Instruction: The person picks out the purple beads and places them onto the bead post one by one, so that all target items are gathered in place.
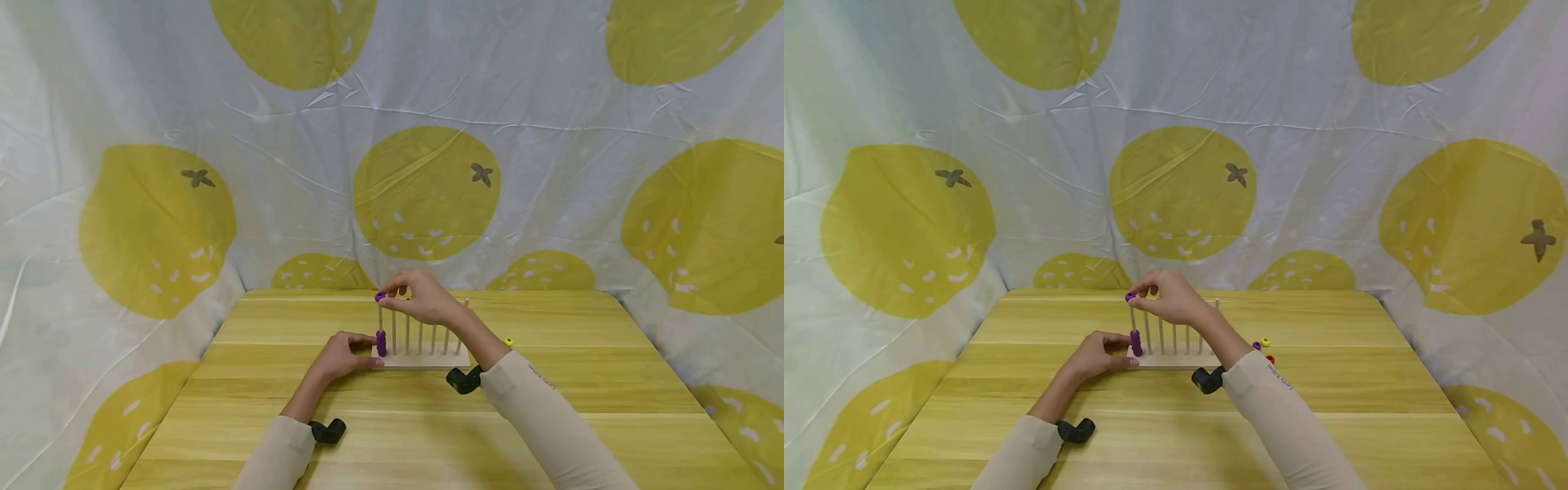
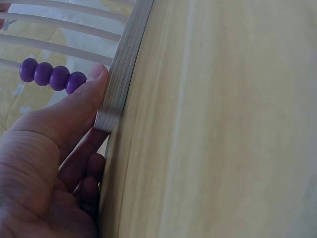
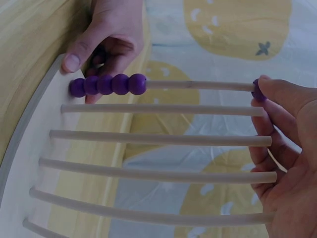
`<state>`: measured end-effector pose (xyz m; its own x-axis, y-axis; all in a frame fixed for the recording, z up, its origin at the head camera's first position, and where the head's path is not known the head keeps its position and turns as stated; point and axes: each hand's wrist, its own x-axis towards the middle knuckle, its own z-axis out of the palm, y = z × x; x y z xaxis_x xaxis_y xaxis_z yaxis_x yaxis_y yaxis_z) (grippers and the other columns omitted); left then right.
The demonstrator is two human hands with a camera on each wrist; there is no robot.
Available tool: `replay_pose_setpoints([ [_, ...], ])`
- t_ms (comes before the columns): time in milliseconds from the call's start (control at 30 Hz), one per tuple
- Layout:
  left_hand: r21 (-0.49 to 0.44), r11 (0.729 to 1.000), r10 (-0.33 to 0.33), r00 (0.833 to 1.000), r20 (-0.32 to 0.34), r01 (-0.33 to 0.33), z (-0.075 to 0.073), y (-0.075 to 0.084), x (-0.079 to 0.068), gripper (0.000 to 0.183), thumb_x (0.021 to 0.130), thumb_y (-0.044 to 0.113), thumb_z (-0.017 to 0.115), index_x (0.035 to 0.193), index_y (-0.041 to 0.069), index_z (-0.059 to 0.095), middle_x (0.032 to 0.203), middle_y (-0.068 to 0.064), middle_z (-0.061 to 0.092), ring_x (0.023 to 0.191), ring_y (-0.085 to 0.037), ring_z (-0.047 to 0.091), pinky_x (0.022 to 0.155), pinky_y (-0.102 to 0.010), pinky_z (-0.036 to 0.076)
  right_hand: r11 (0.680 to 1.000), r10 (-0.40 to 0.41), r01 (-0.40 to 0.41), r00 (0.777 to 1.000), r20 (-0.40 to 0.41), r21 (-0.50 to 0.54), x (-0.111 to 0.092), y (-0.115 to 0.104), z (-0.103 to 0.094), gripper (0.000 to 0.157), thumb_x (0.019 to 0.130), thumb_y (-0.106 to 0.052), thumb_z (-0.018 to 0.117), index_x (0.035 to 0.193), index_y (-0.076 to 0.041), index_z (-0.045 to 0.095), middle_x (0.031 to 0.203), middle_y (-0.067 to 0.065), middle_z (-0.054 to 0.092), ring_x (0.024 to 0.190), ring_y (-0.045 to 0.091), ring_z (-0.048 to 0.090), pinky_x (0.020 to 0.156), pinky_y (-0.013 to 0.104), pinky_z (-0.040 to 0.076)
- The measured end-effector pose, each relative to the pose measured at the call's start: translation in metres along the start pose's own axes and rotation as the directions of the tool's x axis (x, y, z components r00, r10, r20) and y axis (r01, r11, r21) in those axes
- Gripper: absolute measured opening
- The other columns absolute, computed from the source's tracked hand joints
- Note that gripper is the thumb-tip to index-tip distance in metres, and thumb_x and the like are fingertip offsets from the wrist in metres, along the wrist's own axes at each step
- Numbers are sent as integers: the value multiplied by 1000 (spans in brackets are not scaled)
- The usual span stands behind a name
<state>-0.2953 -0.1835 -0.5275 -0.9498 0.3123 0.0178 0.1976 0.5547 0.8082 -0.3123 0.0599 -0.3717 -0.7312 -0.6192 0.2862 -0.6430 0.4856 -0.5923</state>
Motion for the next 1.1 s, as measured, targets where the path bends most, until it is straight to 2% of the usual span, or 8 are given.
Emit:
replay_pose_setpoints([
  [167, -3, 1000, -1, 1000, -1, 1, 0, 1, 0, 50, 78, 41, 91, 122, 20, 78, 122, -1, 76, 120, -25, 68, 104, -49, 53, 1000, -3, 3, 1000, 0, -2, -1, 1, -1, 23, 99, -29, 72, 114, -13, 79, 100, -2, 73, 90, 13, 58, 78, 29, 50],
  [400, 5, 1000, -17, 1000, -7, 17, 0, 1, 2, 51, 78, 42, 91, 123, 21, 77, 122, 1, 76, 121, -25, 67, 105, -49, 52, 1000, -3, 3, 1000, 0, 5, -2, 1, -3, 24, 99, -30, 72, 115, -14, 79, 100, -2, 73, 90, 13, 58, 78, 30, 51],
  [600, 17, 1000, -24, 1000, -1, 24, 0, 1, 1, 53, 78, 44, 90, 124, 21, 77, 123, 1, 75, 121, -25, 67, 105, -49, 52, 1000, 3, -3, 1000, 2, -6, -6, 1, -7, 27, 99, -32, 72, 117, -14, 78, 102, -4, 73, 92, 13, 59, 83, 33, 52],
  [700, 12, 999, -34, 999, 2, 34, 1, 1, -1, 53, 78, 44, 91, 124, 22, 77, 124, 0, 75, 122, -26, 67, 105, -49, 52, 1000, 19, -19, 1000, 6, -18, -11, 2, -10, 27, 99, -33, 71, 119, -15, 78, 103, -5, 72, 94, 13, 58, 84, 32, 51],
  [900, -1, 999, -33, 999, -17, 33, 0, 3, 0, 53, 77, 44, 91, 123, 22, 77, 124, 0, 75, 122, -27, 66, 106, -50, 52, 999, 31, -31, 999, -21, -16, -22, 6, -23, 27, 99, -33, 71, 119, -15, 78, 102, -3, 70, 94, 16, 58, 84, 41, 52],
  [1100, 9, 999, -31, 999, -10, 31, 1, 3, 0, 53, 77, 43, 91, 124, 21, 77, 124, 1, 75, 122, -26, 66, 106, -49, 52, 999, 37, -38, 998, -58, -21, -36, 20, -36, 27, 99, -35, 71, 119, -18, 78, 104, -5, 72, 91, 14, 58, 79, 35, 50],
])
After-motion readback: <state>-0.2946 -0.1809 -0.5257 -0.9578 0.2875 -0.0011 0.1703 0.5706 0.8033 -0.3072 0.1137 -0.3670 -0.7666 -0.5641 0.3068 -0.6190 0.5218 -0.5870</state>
